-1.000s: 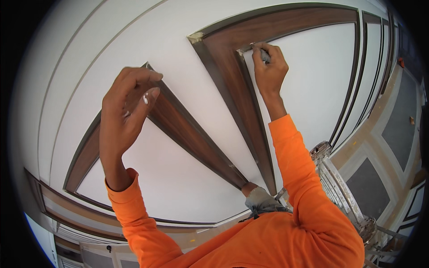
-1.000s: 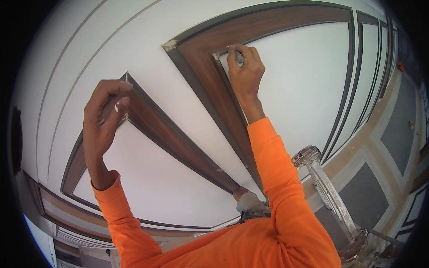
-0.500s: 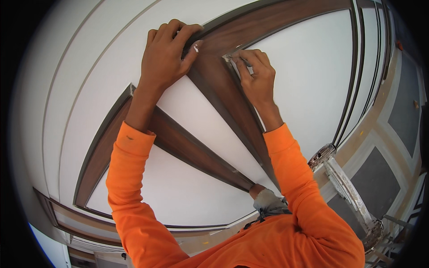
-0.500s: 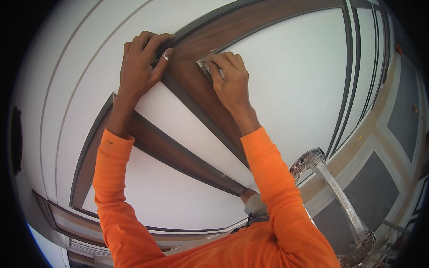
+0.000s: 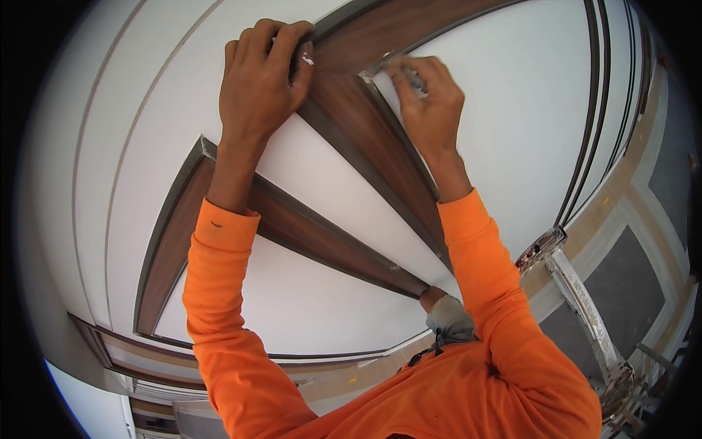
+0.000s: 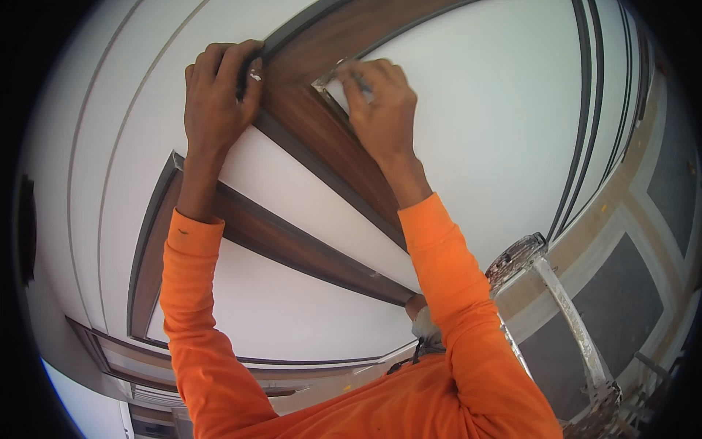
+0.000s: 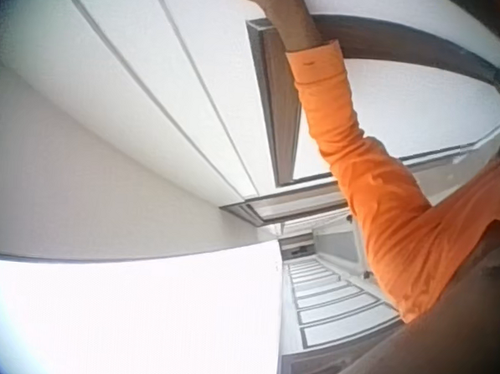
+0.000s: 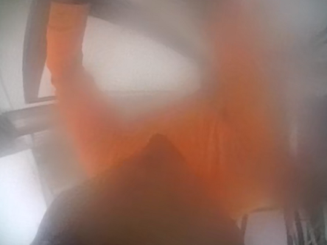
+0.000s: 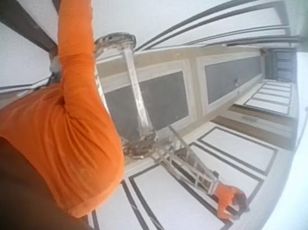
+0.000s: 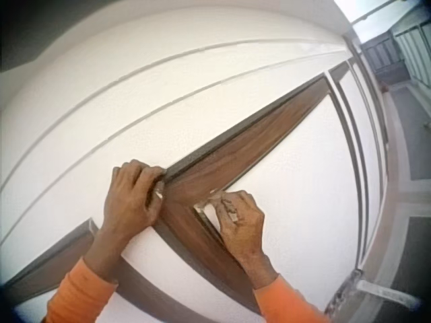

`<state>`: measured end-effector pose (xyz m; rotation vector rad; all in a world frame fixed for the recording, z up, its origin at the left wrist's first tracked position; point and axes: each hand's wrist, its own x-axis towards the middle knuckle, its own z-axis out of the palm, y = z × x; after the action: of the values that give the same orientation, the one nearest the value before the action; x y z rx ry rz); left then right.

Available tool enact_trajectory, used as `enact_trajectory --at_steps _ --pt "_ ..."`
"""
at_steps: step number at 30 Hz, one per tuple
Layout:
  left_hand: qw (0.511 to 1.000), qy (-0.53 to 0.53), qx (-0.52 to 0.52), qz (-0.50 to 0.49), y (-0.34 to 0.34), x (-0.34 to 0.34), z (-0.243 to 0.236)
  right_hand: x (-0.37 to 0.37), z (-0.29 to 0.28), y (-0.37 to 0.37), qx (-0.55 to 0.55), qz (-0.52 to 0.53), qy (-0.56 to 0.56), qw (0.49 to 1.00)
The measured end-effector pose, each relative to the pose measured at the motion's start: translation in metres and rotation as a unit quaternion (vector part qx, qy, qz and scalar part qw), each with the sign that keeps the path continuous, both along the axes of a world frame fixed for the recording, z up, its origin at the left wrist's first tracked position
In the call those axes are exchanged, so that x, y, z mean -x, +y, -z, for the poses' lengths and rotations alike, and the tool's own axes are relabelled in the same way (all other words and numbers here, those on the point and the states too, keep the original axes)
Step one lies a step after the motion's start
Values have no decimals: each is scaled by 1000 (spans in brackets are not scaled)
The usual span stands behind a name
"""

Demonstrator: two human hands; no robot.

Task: The person applies a white sealant along the edges of dark brown ceiling trim using a small tool. They work on multiple sections of the trim, smoothing the material into the joints. The person then descends a ladder and walks through a hallway.

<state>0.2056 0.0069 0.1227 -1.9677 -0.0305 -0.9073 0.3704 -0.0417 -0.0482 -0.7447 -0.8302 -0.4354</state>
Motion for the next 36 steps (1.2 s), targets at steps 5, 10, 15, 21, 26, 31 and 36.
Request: enact_trajectory --at_steps 5,10,15,21,26,31,36 --pt "1000 2 1 4 3 1 3 9 -1 -5 34 19 -45 998" --pt "1000 -2 8 5 4 1 4 11 -4 -8 31 -52 -11 998" --pt "1000 -15 -7 11 8 1 5 19 -5 -9 27 -70 3 997" --pt "997 -73 9 -7 2 -13 13 7 -1 -11 47 2 -26 999" --pt "996 -84 2 -20 3 -12 11 27 3 -26 82 -203 246 944" --pt "997 -71 -3 -26 5 -14 12 11 7 -31 56 -464 311 828" --pt "996 -69 -4 -54 4 -14 13 18 -7 -23 -17 -513 338 789"
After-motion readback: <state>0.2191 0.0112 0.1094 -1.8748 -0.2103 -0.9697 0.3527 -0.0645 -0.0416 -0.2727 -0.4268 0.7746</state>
